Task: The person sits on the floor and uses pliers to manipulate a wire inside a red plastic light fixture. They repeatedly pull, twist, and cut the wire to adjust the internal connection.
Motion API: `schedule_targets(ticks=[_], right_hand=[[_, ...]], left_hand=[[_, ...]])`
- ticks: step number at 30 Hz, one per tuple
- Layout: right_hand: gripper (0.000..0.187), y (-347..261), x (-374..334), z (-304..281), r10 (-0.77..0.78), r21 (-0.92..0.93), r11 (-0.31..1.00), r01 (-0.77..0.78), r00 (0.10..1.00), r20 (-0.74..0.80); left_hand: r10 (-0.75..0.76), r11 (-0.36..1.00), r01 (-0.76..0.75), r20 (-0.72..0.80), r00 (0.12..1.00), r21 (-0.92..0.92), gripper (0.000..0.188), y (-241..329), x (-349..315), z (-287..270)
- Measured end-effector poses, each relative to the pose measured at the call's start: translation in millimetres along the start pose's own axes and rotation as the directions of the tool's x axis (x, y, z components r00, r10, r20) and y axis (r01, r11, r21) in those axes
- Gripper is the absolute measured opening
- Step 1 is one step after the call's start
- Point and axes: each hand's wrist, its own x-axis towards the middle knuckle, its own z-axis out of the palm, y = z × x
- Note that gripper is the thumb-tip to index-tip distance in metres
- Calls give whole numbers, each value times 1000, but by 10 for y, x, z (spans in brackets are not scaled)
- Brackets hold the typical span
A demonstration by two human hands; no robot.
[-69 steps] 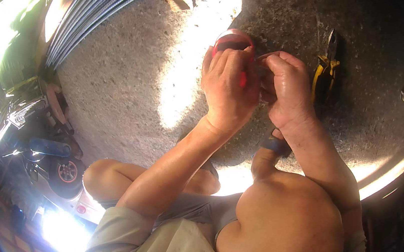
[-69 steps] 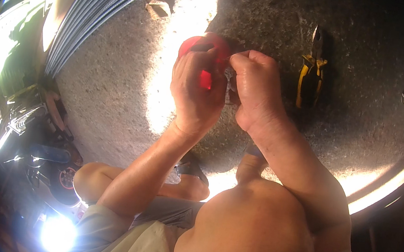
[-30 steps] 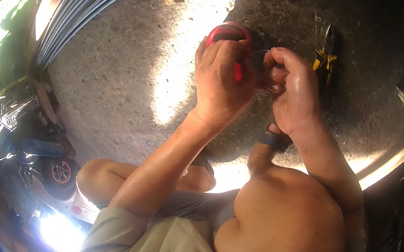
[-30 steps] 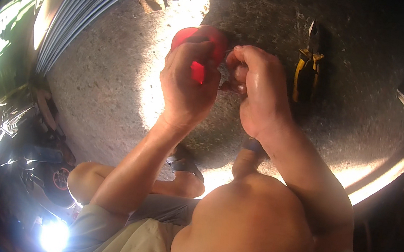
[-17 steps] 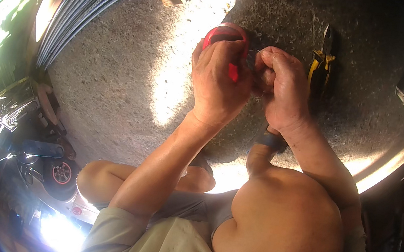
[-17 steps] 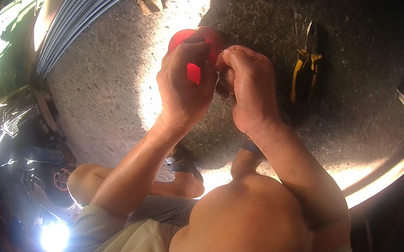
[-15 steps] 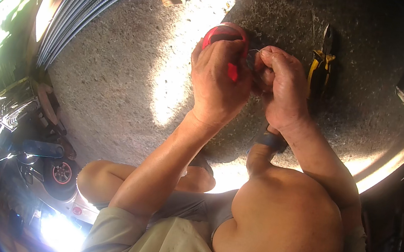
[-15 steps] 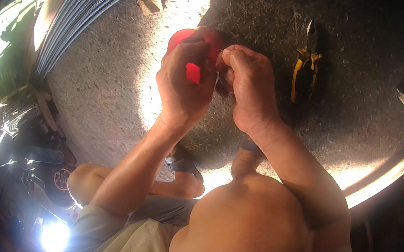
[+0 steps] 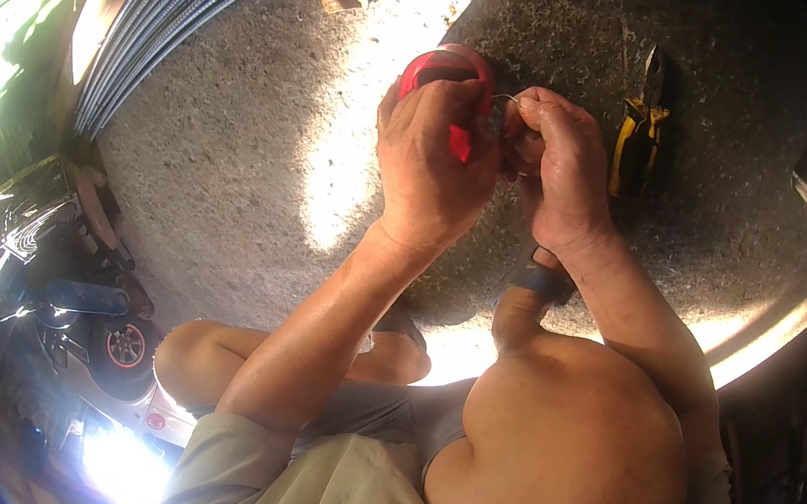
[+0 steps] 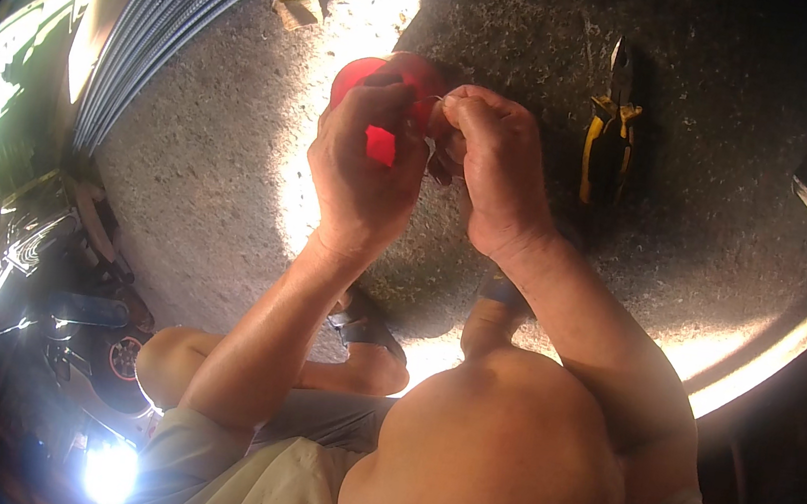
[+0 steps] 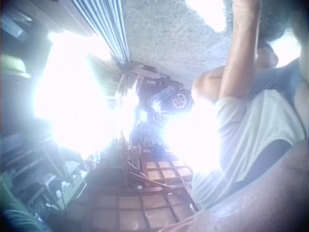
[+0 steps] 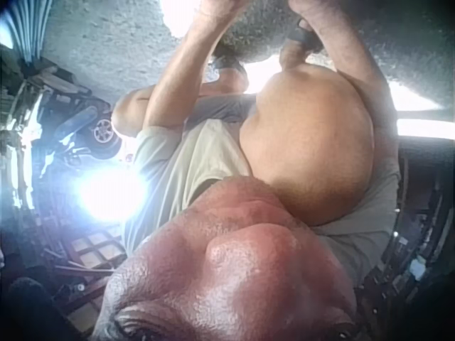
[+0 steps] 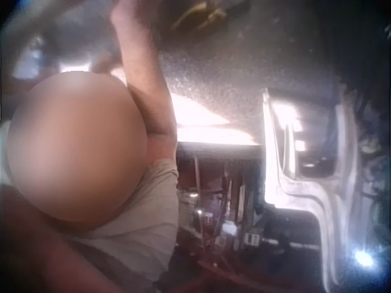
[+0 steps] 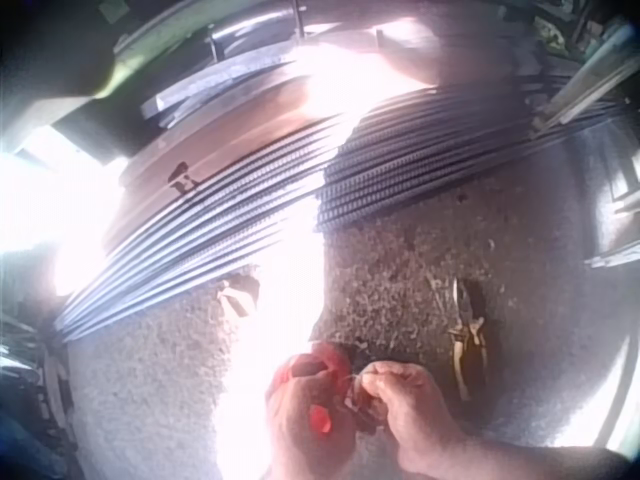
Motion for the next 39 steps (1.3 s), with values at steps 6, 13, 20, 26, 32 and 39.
schedule_targets(ticks=[6,13,20,26,32,39], right_hand=[[24,-18,-33,78,56,-13,998,-57,994,-98],[23,189,96,50,-239,-339,921,189,965,-111],[22,73,7,211,-430,-718,643,268,902,-48],[18,127,0,238,-528,-769,520,372,847,52],[21,135,42,233,-572,-801,427,419,811,119],[23,150,111,212,-586,-827,375,418,799,138]], left_hand=[[85,996,-85,-16,996,26,28,7,22,9],[33,999,-34,-28,999,-20,26,44,5,32],[7,999,-9,-40,999,-50,23,19,-3,37],[-118,979,112,-30,993,-169,19,106,2,-36],[-209,946,193,-35,977,-260,12,154,-17,-61],[-132,969,106,-107,985,-222,10,111,-45,-17]])
